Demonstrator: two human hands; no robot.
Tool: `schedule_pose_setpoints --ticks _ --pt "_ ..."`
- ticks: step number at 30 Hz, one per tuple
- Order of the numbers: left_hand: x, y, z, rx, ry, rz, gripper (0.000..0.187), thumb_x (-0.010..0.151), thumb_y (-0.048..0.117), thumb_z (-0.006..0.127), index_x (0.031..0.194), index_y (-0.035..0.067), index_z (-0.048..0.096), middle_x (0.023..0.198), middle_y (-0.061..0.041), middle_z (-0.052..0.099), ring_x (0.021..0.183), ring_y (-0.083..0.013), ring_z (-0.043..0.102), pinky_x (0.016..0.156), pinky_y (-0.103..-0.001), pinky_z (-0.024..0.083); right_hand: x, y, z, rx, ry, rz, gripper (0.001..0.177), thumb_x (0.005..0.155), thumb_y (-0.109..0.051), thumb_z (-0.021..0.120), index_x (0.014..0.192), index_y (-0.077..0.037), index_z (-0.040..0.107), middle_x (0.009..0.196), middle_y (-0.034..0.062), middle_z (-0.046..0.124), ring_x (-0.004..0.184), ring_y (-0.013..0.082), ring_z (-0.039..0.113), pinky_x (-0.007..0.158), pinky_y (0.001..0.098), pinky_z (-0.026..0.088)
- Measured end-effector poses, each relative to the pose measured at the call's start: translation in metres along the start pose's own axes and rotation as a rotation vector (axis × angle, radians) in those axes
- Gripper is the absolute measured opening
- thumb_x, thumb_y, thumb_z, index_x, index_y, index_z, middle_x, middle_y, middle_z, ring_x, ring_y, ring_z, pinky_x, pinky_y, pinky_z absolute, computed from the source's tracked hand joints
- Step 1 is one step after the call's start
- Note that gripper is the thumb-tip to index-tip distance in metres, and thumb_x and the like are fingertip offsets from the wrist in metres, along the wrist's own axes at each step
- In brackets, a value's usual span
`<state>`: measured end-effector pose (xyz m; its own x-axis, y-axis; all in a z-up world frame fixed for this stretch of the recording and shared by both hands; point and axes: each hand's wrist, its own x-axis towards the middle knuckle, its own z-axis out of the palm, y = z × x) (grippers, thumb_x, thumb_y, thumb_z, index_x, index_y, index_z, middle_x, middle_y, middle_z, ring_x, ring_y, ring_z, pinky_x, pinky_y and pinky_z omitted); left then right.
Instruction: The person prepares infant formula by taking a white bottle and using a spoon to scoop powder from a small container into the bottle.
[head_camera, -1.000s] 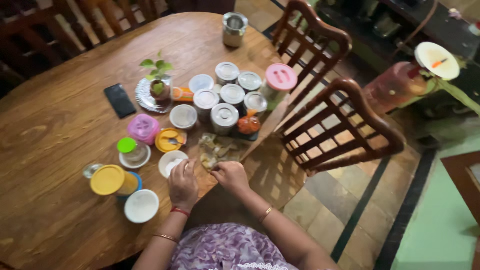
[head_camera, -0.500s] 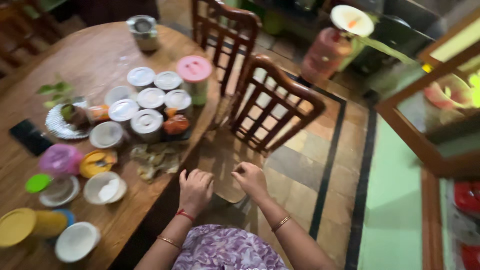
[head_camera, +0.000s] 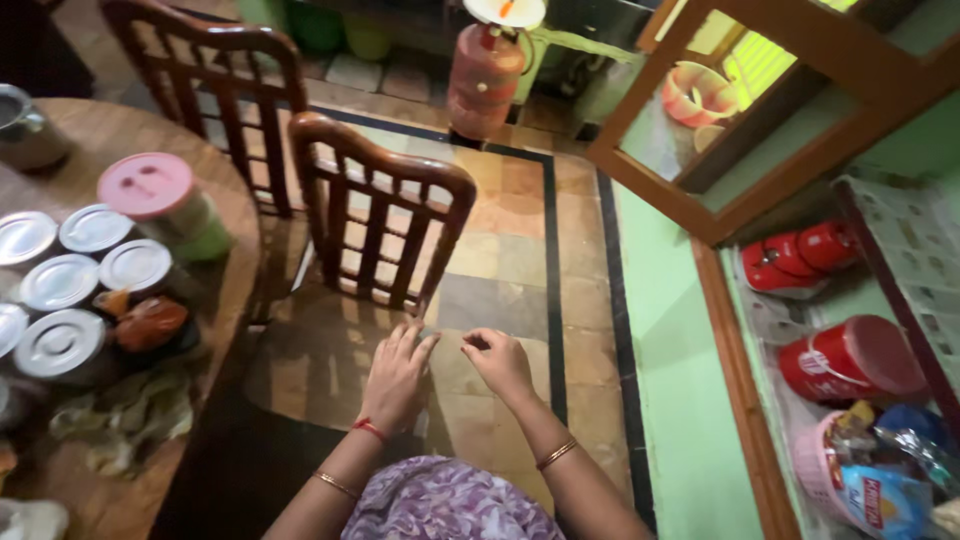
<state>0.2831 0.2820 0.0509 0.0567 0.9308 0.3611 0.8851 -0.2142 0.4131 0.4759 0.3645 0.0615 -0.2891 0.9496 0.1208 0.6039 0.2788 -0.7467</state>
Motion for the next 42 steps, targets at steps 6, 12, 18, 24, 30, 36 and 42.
schedule_pose_setpoints --ticks 6,12,18,24,30,36,42 --pt "0.059 0.036 0.008 0.02 -0.13 0.039 0.073 0.083 0.028 0.07 0.149 0.013 0.043 0.164 -0.022 0.023 0.153 -0.0378 0.015 0.122 -0.055 0.012 0.023 0.008 -0.036 -0.064 0.048 -0.028 0.018 0.086 -0.021 0.076 0.099 -0.008 0.077 0.099 0.0113 0.076 0.091 0.0265 0.075 0.078 0.0359 0.058" --pt "0.127 0.043 0.024 0.004 -0.116 0.022 0.071 0.083 0.031 0.072 0.146 0.01 0.046 0.163 -0.021 0.025 0.153 -0.0382 0.015 0.121 -0.059 0.009 0.068 0.028 -0.057 -0.187 0.093 -0.088 0.015 0.084 -0.022 0.079 0.088 -0.008 0.077 0.093 0.0099 0.074 0.086 0.0317 0.071 0.074 0.0402 0.056" --pt "0.215 0.02 0.051 -0.01 0.006 0.029 0.067 0.082 0.03 0.073 0.141 0.008 0.052 0.161 -0.023 0.03 0.153 -0.0391 0.018 0.122 -0.059 0.011 0.157 0.054 -0.083 -0.188 0.173 -0.196 0.022 0.079 -0.025 0.081 0.09 -0.009 0.071 0.089 0.0082 0.072 0.085 0.032 0.069 0.072 0.0416 0.055" --pt "0.311 -0.005 0.073 0.034 -0.105 -0.012 0.065 0.083 0.032 0.074 0.14 0.01 0.053 0.161 -0.022 0.029 0.153 -0.0381 0.018 0.122 -0.06 0.011 0.275 0.078 -0.103 -0.211 0.033 -0.169 0.023 0.081 -0.024 0.081 0.085 -0.008 0.065 0.086 0.0097 0.07 0.085 0.0327 0.068 0.072 0.0424 0.053" --pt "0.401 -0.023 0.086 0.089 -0.161 -0.119 0.075 0.083 0.037 0.074 0.146 0.007 0.045 0.161 -0.023 0.027 0.152 -0.0389 0.017 0.121 -0.06 0.011 0.368 0.121 -0.108 -0.199 0.005 -0.215 0.023 0.08 -0.025 0.081 0.085 -0.008 0.065 0.086 0.0099 0.071 0.085 0.0305 0.07 0.073 0.0407 0.055" --pt "0.462 -0.059 0.088 0.128 -0.144 -0.337 0.084 0.081 0.043 0.076 0.149 0.01 0.041 0.162 -0.022 0.025 0.153 -0.0382 0.012 0.12 -0.063 0.007 0.474 0.142 -0.09 -0.123 -0.116 -0.206 0.022 0.079 -0.023 0.08 0.083 -0.007 0.066 0.084 0.0087 0.072 0.081 0.0267 0.072 0.071 0.0382 0.055" --pt "0.516 -0.105 0.084 0.184 -0.263 -0.664 0.09 0.082 0.048 0.076 0.153 0.012 0.034 0.164 -0.02 0.021 0.155 -0.0364 0.009 0.122 -0.059 0.006 0.615 0.148 -0.052 -0.063 -0.279 -0.426 0.025 0.08 -0.021 0.081 0.081 -0.004 0.063 0.082 0.0124 0.068 0.079 0.0287 0.067 0.07 0.039 0.053"
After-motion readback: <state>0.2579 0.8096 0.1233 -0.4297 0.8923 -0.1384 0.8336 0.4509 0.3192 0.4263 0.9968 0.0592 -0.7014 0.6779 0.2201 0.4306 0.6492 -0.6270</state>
